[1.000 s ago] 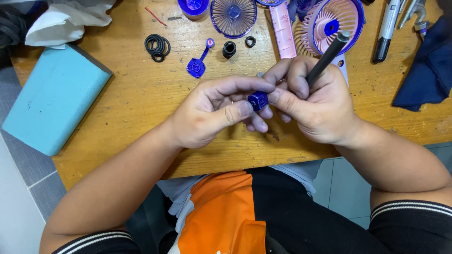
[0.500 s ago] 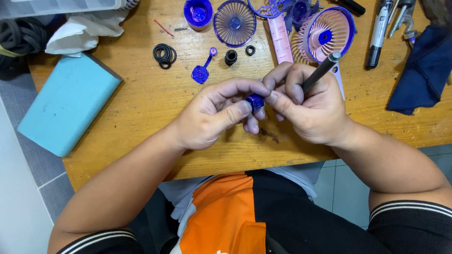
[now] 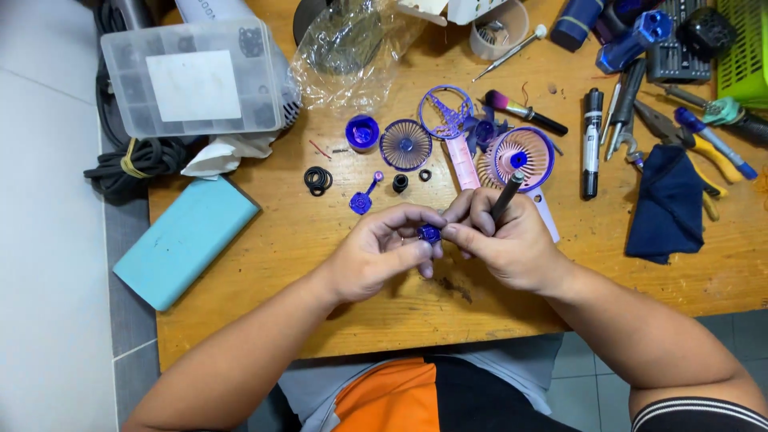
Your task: Assembling small handheld fans, including placing O-rings with tweezers and joining housing components.
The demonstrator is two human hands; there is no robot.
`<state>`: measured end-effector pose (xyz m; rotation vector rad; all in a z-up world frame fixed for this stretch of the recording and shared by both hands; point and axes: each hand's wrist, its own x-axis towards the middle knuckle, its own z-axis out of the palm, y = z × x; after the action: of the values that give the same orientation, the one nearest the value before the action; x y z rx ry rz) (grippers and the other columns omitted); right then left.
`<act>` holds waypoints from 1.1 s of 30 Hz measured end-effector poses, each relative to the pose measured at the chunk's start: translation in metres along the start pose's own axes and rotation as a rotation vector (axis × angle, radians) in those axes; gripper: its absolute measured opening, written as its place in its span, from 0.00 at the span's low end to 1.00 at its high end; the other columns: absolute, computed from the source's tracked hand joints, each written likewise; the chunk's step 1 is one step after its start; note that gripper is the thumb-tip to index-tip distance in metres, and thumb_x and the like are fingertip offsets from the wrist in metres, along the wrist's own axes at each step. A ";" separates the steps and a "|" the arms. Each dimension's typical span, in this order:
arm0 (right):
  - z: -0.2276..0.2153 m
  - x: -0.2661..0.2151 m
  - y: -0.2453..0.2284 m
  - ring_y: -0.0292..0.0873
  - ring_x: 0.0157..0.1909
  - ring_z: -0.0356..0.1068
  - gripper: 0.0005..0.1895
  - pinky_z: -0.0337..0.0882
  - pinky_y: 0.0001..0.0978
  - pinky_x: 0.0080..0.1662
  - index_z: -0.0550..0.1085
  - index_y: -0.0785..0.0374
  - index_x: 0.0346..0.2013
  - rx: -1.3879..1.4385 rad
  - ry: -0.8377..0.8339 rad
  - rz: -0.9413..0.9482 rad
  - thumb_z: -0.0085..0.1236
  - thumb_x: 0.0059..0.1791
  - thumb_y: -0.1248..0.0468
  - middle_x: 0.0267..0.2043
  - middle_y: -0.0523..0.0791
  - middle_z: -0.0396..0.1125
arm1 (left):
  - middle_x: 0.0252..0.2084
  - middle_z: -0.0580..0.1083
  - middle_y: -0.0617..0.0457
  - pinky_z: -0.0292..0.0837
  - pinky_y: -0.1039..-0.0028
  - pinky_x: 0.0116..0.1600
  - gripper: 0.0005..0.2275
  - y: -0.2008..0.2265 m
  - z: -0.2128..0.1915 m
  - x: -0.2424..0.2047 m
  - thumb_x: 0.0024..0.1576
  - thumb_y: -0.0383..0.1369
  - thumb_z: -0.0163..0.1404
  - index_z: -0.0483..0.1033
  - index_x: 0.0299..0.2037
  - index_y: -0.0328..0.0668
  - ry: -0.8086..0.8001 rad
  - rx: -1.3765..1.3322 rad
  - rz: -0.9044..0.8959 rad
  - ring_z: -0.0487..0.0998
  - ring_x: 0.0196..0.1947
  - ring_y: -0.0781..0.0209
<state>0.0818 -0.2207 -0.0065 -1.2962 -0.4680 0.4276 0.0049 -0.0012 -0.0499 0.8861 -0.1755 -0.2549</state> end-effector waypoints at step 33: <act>-0.032 0.014 0.000 0.54 0.33 0.72 0.24 0.69 0.40 0.38 0.64 0.55 0.23 -0.931 0.015 -0.194 0.69 0.56 0.71 0.34 0.45 0.72 | 0.41 0.80 0.42 0.87 0.45 0.39 0.12 0.032 0.039 -0.004 0.69 0.33 0.52 0.75 0.58 0.39 -0.092 1.663 -0.141 0.89 0.36 0.30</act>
<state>0.1110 -0.2389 -0.0119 -2.1175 -0.8220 0.0091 -0.0040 -0.0094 -0.0003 2.5436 -0.4227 -0.2516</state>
